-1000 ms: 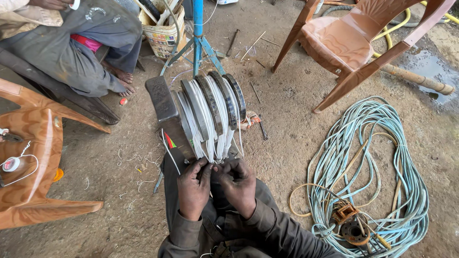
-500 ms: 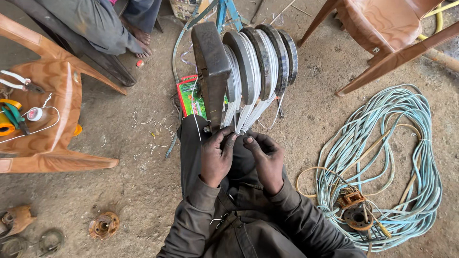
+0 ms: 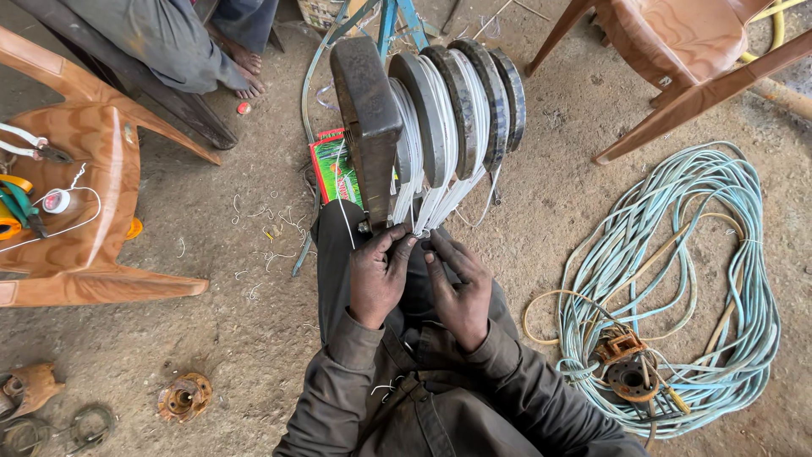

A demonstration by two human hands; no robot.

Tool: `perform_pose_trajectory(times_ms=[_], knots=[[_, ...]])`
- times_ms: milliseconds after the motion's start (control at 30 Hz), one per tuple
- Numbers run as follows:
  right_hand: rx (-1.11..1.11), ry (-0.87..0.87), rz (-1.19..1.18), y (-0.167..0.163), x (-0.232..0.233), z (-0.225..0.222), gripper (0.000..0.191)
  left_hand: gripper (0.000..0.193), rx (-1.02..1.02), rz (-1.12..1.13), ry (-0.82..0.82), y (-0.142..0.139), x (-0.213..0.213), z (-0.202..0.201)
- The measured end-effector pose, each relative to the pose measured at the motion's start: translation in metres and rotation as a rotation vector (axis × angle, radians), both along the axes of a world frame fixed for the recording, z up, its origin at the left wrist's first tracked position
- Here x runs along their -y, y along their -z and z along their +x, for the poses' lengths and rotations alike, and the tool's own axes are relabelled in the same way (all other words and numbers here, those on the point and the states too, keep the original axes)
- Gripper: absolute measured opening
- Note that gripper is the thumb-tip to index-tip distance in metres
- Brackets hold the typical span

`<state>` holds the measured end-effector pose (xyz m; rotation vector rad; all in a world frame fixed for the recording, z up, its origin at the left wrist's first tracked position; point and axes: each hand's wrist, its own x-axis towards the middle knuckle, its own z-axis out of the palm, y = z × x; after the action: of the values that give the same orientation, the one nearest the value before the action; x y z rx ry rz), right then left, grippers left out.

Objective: The person sits on the ground with a winding rack holding a bundle of white wires across their lap. They twist small wire ties around the bundle at intervals to secure the strands together, then pick up pliers and trim the excess tie ends.

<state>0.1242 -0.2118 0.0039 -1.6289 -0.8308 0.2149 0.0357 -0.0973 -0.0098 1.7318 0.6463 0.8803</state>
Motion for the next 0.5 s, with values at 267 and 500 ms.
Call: perform_pose_trajectory(times_ms=[267, 500], knots=[[0.113, -0.107, 0.055, 0.006, 0.001, -0.007, 0.024, 0.020, -0.017, 0.011, -0.055, 0.005, 0.005, 0.002], [-0.299, 0.030, 0.103, 0.017, 0.001, -0.001, 0.029, 0.022, 0.023, 0.056, -0.024, 0.001, 0.004, -0.001]])
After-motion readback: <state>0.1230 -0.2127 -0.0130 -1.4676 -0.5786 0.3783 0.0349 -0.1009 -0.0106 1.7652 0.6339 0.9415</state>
